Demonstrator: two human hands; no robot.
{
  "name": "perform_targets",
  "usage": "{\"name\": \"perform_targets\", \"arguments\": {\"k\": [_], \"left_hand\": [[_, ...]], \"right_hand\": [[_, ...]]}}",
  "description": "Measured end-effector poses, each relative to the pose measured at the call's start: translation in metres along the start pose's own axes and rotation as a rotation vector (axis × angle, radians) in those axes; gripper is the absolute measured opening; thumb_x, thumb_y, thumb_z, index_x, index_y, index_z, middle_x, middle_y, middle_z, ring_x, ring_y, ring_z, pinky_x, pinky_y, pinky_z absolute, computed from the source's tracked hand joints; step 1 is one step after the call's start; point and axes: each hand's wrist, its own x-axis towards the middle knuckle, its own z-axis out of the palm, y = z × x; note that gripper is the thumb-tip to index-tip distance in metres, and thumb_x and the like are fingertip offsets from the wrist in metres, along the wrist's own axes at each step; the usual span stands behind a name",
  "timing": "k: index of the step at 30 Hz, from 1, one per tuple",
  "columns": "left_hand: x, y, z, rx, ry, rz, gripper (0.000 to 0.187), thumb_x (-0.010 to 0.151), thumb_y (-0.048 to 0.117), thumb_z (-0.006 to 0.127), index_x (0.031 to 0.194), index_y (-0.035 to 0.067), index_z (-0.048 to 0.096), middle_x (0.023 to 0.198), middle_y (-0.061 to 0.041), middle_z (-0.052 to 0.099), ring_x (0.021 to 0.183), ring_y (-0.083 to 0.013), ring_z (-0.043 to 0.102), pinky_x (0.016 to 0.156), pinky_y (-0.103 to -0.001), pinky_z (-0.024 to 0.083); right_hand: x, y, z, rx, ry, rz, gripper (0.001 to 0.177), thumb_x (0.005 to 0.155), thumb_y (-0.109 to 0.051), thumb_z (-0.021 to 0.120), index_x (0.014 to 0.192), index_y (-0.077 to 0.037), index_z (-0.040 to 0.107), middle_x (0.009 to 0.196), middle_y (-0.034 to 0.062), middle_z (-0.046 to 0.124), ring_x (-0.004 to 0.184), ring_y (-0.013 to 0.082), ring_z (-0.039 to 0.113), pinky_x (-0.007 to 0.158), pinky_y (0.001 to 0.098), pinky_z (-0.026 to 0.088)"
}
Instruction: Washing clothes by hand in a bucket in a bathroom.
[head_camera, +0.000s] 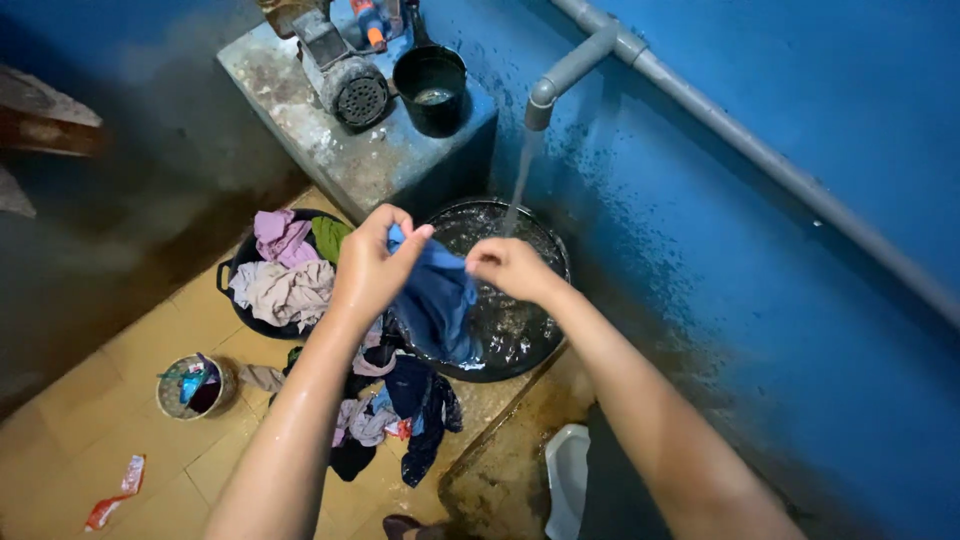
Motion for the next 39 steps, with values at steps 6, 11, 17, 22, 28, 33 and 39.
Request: {"name": "perform_targets", "arguments": {"k": [6,11,17,22,28,33,39], "left_hand": [[-0.002,0.009,-0.016,0.590,-0.090,0.078,0.053,0.069,0.049,0.088,0.075,0.004,0.062,0.071,-0.016,0.066,0.070,-0.0366,0.066,0.063,-0.048,0.052],[-0.003,-0.019,-0.011,0.444,-0.013,0.390,0.016,0.088,0.019,0.071,0.082,0.008,0.062,0.082,-0.019,0.066,0.079,-0.0424,0.065,0.068,-0.052,0.051],[0.002,-0.048,0.012,0.198,0.037,0.219,0.012,0.085,-0.002,0.061,0.087,0.004,0.050,0.080,-0.019,0.053,0.073,-0.0365,0.056,0.067,-0.043,0.047],[-0.005,-0.063,0.035,-0.300,-0.003,0.177,0.020,0.083,-0.010,0.053,0.081,0.004,0.039,0.079,-0.013,0.045,0.072,-0.0213,0.047,0.066,-0.028,0.041],[-0.022,-0.002,0.008,-0.028,-0.065,-0.263,0.017,0.092,0.010,0.058,0.075,0.008,0.061,0.077,-0.011,0.060,0.068,-0.0250,0.063,0.061,-0.031,0.045],[-0.015,-0.118,0.043,1.113,-0.046,0.230,0.034,0.088,0.014,0.061,0.121,0.006,0.069,0.131,-0.015,0.054,0.086,-0.0282,0.064,0.060,-0.040,0.058],[0.003,-0.145,0.093,0.933,-0.288,-0.352,0.058,0.095,0.020,0.061,0.144,0.047,0.048,0.168,-0.021,0.011,0.126,-0.0498,0.051,0.093,-0.063,0.048]], "right_hand": [[0.015,-0.010,-0.018,0.121,0.183,-0.220,0.010,0.105,-0.016,0.055,0.107,-0.007,0.059,0.090,-0.0038,0.056,0.083,0.0081,0.052,0.073,0.0276,0.046],[0.010,-0.080,-0.049,-0.077,0.154,-0.076,0.017,0.105,-0.022,0.056,0.104,-0.006,0.059,0.079,0.0042,0.057,0.075,0.0126,0.055,0.068,0.0314,0.049],[0.000,-0.109,-0.044,-0.437,-0.041,-0.289,0.028,0.095,-0.030,0.067,0.104,-0.005,0.060,0.088,0.0145,0.068,0.084,0.0299,0.066,0.076,0.0413,0.052],[-0.007,-0.043,-0.033,-0.716,0.067,0.058,0.020,0.083,-0.025,0.076,0.099,-0.013,0.074,0.096,0.0128,0.071,0.092,0.0317,0.068,0.082,0.0440,0.054],[-0.017,0.038,-0.030,0.913,0.227,0.775,0.015,0.089,-0.016,0.053,0.101,-0.017,0.062,0.085,0.0026,0.073,0.076,0.0232,0.071,0.072,0.0476,0.059],[-0.006,0.060,-0.067,0.197,0.280,0.260,0.036,0.092,0.009,0.076,0.118,-0.009,0.058,0.085,0.0126,0.042,0.072,0.0266,0.043,0.064,0.0430,0.041],[-0.007,0.025,-0.077,-1.090,0.028,-0.208,0.058,0.070,-0.005,0.071,0.114,-0.042,0.069,0.133,0.0031,0.062,0.118,0.0313,0.059,0.089,0.0472,0.052]]}}
